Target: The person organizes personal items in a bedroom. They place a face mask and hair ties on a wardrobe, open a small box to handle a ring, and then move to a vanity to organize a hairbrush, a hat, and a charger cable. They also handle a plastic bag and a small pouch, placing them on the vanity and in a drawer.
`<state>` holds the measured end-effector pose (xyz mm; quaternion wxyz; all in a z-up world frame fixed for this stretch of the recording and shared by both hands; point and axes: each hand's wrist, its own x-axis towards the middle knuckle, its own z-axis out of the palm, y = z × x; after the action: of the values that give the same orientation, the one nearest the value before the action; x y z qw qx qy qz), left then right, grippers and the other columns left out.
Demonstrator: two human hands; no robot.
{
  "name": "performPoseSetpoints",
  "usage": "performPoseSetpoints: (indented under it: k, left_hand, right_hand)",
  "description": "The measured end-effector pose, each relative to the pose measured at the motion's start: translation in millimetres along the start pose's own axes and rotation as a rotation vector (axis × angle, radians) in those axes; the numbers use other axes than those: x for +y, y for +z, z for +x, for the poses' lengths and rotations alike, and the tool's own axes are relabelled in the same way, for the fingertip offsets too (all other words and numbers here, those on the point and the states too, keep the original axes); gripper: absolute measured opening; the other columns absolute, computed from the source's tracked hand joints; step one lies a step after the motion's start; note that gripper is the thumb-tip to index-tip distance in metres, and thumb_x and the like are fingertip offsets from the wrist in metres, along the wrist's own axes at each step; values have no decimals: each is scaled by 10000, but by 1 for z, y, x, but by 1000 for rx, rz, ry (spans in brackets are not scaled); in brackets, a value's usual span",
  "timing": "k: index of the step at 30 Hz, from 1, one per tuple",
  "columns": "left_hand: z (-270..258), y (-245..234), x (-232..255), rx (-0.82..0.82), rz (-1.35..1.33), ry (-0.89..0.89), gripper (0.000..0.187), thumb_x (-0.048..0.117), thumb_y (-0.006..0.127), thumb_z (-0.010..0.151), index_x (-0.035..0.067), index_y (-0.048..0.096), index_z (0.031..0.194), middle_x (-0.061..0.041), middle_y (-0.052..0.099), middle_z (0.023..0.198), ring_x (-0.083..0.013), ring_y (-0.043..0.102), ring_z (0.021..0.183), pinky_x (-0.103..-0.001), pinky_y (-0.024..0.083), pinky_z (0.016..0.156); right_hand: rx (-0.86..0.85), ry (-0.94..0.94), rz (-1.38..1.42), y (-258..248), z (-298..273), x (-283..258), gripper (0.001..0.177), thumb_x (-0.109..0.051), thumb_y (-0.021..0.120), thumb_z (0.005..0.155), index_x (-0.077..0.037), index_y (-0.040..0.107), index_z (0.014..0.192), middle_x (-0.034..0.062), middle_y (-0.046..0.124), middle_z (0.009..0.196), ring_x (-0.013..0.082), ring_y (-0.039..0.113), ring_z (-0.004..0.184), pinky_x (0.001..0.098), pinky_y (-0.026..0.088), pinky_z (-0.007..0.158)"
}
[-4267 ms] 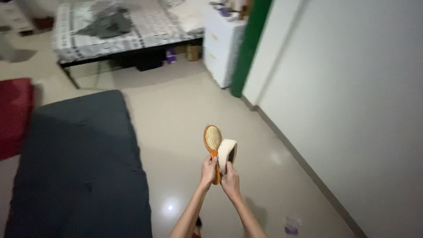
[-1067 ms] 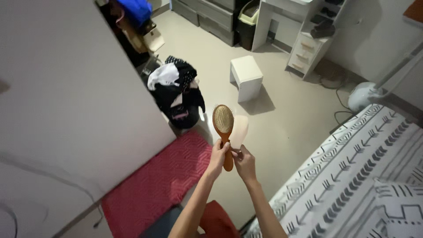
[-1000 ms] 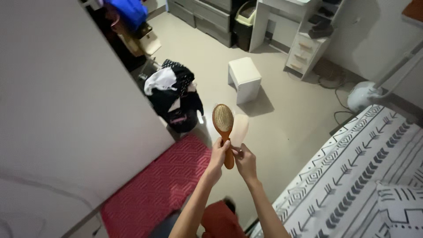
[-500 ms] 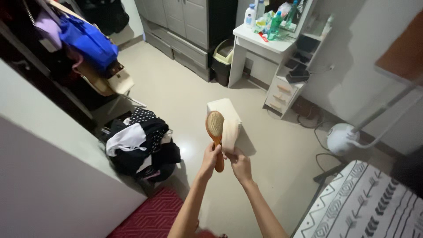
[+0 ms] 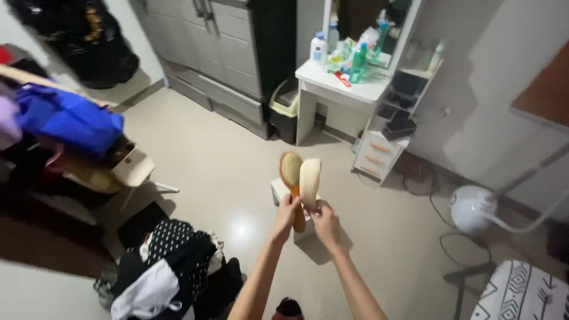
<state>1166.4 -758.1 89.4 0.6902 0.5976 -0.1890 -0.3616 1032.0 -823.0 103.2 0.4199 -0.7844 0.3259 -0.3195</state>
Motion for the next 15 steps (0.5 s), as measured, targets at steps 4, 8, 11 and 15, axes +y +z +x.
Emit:
performPoseSetpoints:
  k: [4,8,11,15]
  left_hand:
    - [52,9,15,-132,-115,-70,231,183,508,1034,25,570,1190,-64,666,945,-141,631,684,-308,544,659]
    - [99,28,26,-180,-72,-78,221,165,524,1039,-3,569,1176,-76,648,939,-158,645,686,-321,544,671]
    - [127,46,29,-218,-69,-71,250,164,511,1045,-6,576,1217,-70,671,958,-138,658,727,-307,558,709]
    - [174,79,27,-230,-86,-96,294,168,498,1037,3,589,1264,-48,691,964,-135,647,745,-300,554,723]
  right_hand:
    - [101,14,53,7,53,-2,184,-141,680,918,-75,714,1086,91,768,956,254,771,885,390,583,784]
    - [147,131,7,2,92,6,208,-154,727,920,-56,703,1103,115,748,970,276,752,872,406,567,765]
    - [202,64,-67,-6,121,22,279,-144,780,863,-29,691,1101,134,737,1013,298,727,909,411,561,764]
    - [210,50,11,-21,172,54,185,-133,733,901,-41,706,1059,103,757,1005,249,767,926,375,583,790]
